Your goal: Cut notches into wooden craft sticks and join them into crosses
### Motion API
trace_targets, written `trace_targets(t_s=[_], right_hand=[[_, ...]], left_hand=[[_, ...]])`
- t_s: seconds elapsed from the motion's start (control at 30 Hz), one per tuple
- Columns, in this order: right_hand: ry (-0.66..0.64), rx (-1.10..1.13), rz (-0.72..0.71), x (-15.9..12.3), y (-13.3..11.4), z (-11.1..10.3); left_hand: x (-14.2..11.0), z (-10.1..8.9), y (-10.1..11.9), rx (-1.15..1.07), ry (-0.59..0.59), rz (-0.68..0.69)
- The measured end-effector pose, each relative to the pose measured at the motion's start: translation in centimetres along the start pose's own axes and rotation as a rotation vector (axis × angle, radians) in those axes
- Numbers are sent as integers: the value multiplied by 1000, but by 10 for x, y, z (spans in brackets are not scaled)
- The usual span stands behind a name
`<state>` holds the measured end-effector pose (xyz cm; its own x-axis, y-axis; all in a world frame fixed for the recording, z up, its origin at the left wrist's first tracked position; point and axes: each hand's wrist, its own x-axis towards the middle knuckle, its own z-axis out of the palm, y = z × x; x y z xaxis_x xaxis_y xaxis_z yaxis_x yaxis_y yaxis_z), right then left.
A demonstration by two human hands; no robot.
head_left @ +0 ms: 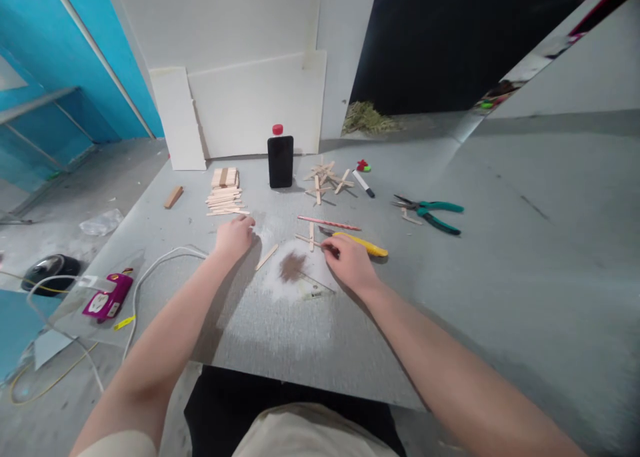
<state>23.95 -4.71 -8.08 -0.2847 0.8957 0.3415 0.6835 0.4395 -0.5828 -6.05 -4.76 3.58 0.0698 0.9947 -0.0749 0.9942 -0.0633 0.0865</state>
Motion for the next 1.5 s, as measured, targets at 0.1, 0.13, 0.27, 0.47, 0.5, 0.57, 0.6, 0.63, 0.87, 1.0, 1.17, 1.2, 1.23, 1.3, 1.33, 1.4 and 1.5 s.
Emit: trace_targets(t_s=[0.1,0.13,0.27,0.47,0.5,0.57,0.6,0.63,0.87,1.0,1.17,1.2,1.23,1.3,1.33,1.4,1.5], right_hand=[[-3,7,-15,1,-1,1],[-2,9,-20,1,-2,1],[6,5,-41,3,-5,3],[13,-21,-72,2,-16,-3],[12,-21,-79,3,-17,-7],[4,-13,-99,7,-21,-18],[-4,-5,-114,9,-22,-24],[-15,5,-132,11,-24,-30],[-254,110,-419,-13,-49,-51],[-367,147,-566,-43,-52,-50],[-364,158,-571,-47,-41,-51],[-359,161,-570,-45,-39,-51],[-354,166,-567,-43,-37,-52],[-339,179,-555,-41,-35,-52],[-330,189,-543,-40,-35,-52],[-307,216,-502,-40,-34,-53],[-251,270,-387,-38,-31,-55]], left_hand=[[-28,8,20,4,-97,9],[-36,12,27,8,-120,11],[-50,23,47,46,-158,-36],[-43,23,52,58,-164,-105],[-42,23,52,52,-168,-105],[-41,24,51,34,-181,-94],[-41,25,50,20,-189,-85],[-41,25,49,3,-197,-76],[-44,16,32,-222,-205,-36],[-45,14,31,-440,-206,-7],[-42,30,50,-696,-238,25],[-42,33,55,-738,-240,35],[-43,37,59,-778,-240,47],[-46,42,67,-853,-234,73],[-48,43,70,-887,-228,85],[-51,45,74,-944,-214,100],[-54,48,79,-986,-209,102]])
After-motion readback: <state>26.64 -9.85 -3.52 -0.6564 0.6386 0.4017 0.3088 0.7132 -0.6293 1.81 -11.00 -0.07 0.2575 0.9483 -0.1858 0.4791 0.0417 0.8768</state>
